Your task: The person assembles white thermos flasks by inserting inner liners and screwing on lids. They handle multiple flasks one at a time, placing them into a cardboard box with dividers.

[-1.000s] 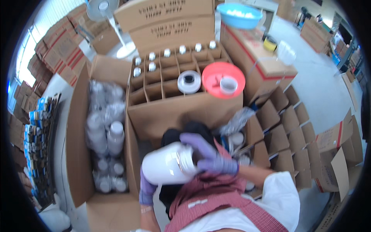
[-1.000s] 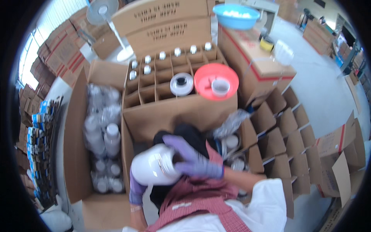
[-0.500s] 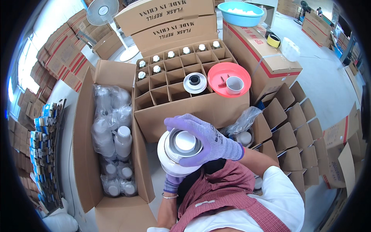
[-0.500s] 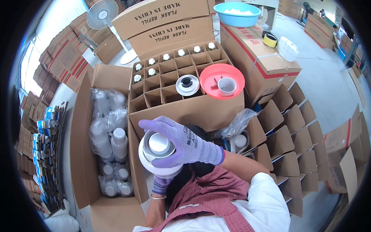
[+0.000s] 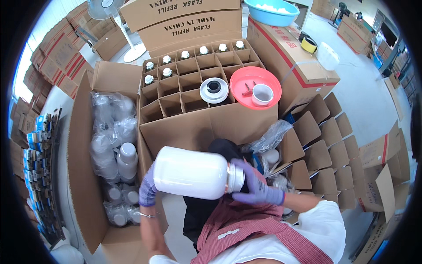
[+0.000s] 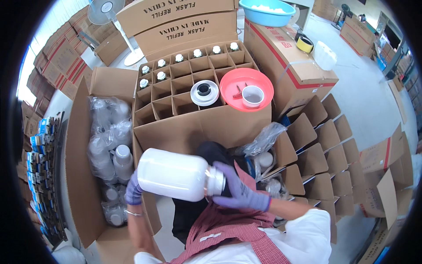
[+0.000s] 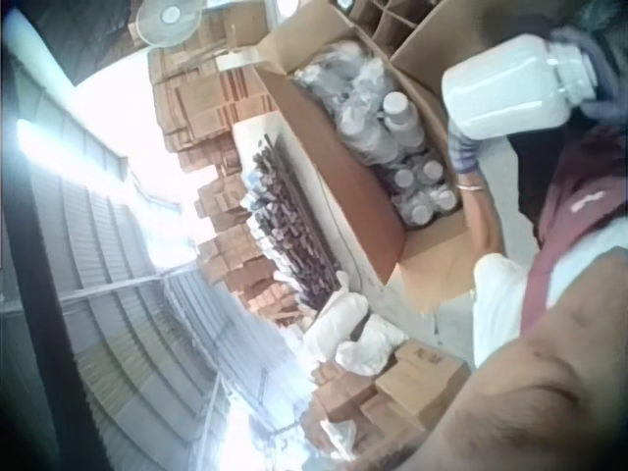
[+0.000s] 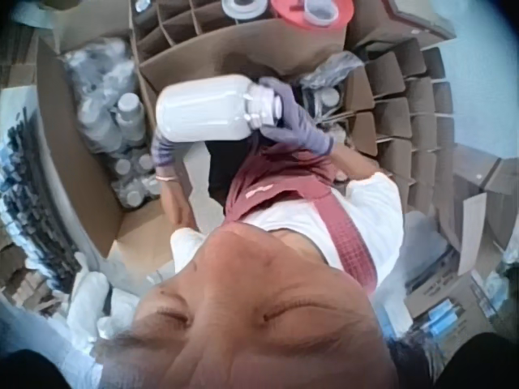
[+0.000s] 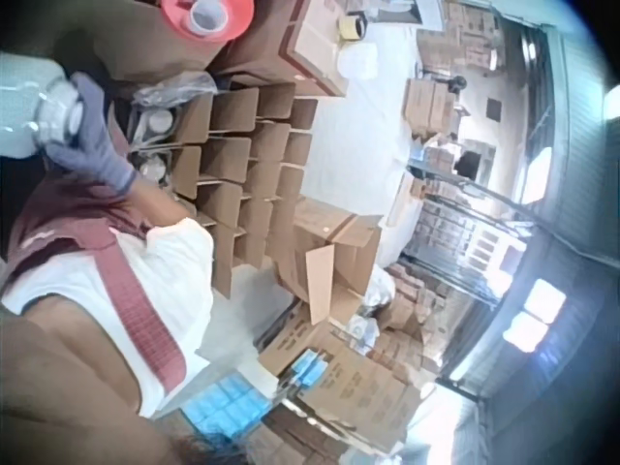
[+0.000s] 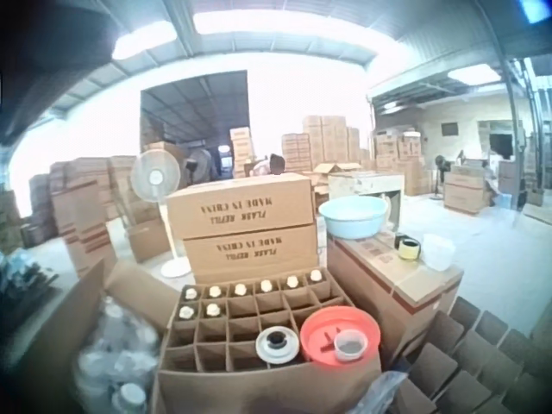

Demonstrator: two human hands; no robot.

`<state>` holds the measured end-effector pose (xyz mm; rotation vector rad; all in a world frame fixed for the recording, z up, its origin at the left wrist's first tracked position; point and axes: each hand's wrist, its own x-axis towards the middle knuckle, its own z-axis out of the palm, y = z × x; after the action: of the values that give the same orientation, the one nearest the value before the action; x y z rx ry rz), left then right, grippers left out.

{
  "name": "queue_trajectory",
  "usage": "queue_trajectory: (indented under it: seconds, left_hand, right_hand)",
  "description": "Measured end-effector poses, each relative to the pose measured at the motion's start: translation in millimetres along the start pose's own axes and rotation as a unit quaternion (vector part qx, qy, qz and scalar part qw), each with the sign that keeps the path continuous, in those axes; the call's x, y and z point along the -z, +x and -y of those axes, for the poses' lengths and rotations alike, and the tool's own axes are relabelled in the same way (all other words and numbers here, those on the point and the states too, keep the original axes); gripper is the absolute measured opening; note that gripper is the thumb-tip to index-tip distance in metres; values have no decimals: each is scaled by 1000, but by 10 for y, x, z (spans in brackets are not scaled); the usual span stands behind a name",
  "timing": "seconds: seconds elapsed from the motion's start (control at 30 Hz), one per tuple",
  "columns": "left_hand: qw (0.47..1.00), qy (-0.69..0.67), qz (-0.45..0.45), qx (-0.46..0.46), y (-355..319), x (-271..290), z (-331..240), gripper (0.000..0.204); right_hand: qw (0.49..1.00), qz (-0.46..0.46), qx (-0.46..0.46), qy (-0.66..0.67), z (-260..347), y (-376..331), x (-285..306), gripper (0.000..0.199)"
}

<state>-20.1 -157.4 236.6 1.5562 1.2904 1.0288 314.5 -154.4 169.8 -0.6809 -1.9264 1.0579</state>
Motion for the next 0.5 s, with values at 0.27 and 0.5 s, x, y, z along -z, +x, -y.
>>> queue_trajectory:
  seconds: [0.27, 0.5]
  left_hand:
    - [803, 425, 411, 82, 546, -980, 261, 52]
    - [926, 237, 287, 64, 487, -856, 193, 47]
  right_hand:
    - [925, 140, 156, -317, -990, 1441, 340, 17]
    - [833, 227, -56, -502, -2048, 3133, 559, 51]
